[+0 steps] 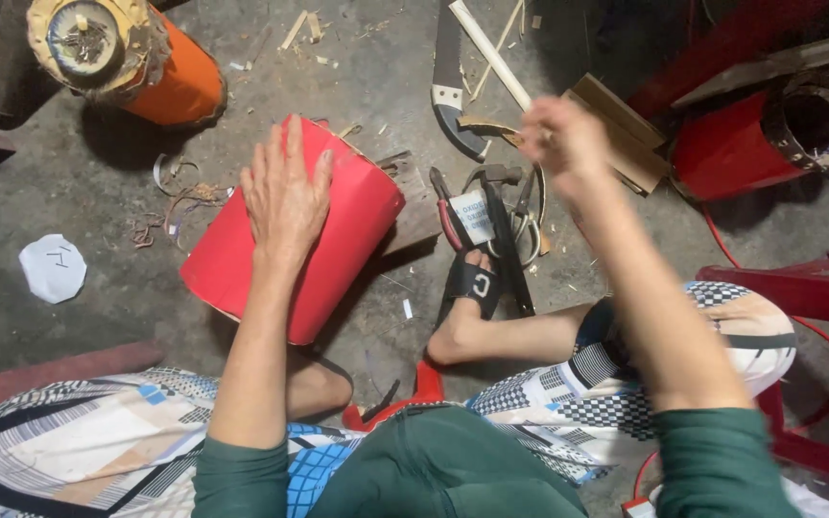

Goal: A person is seen assembling a small drum by fitting a skin head over a red shell and using a tool to secure it.

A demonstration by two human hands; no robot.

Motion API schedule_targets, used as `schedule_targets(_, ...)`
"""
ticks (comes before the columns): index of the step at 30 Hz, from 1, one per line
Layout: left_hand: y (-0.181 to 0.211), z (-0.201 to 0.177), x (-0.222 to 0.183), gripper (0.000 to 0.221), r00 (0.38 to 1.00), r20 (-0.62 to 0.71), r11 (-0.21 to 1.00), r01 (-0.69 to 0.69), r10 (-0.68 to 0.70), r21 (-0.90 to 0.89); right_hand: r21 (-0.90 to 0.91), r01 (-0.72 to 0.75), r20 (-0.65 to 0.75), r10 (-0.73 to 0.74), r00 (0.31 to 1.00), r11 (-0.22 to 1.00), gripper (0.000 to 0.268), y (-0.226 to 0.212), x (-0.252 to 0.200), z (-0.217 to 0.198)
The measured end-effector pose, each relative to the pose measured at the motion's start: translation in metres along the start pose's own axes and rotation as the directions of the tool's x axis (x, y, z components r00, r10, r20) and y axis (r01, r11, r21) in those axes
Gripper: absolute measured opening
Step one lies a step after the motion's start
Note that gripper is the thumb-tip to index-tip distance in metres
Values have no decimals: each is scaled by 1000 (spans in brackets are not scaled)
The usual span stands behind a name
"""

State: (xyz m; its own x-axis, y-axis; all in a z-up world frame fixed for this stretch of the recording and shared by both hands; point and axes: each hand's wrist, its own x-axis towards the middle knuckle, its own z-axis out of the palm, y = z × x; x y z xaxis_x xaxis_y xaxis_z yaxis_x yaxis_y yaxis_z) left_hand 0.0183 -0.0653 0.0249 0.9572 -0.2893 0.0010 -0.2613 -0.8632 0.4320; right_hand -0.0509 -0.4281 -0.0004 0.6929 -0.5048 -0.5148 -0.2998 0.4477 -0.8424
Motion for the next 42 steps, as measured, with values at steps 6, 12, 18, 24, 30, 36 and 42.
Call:
schedule_targets(6,-4,3,5,68,997,73,999,12,-14,37,-71,100,-96,-106,990,992,16,-127,-38,-80)
schedule_targets(12,1,-6,11,65,996,84,1000,9,-11,22,-124,543,88,-536,840,830,37,-127,-134,-117)
schedule_targets(18,0,-1,10,69,991,105,996,77,-80,35,268,-150,-74,175,982,952,36,110,-119,-164)
schedule_targets(24,3,-3,7,62,1000,7,999,-21,21,49,-124,-65,-21,63,998,990,65,474,-31,-263)
schedule_targets(30,15,9,-1,60,959,-184,977,-206,213,60,-290,-177,18,191,981,941,42,243,-126,-83)
schedule_targets(36,24,9,-2,74,986,-3,978,-167,168,129,-231,-276,150,315,937,933,33,203,-176,-20)
schedule_targets(42,19,13,3,75,990,25,977,-138,135,166,-140,-369,162,389,907,919,30,200,-182,-22)
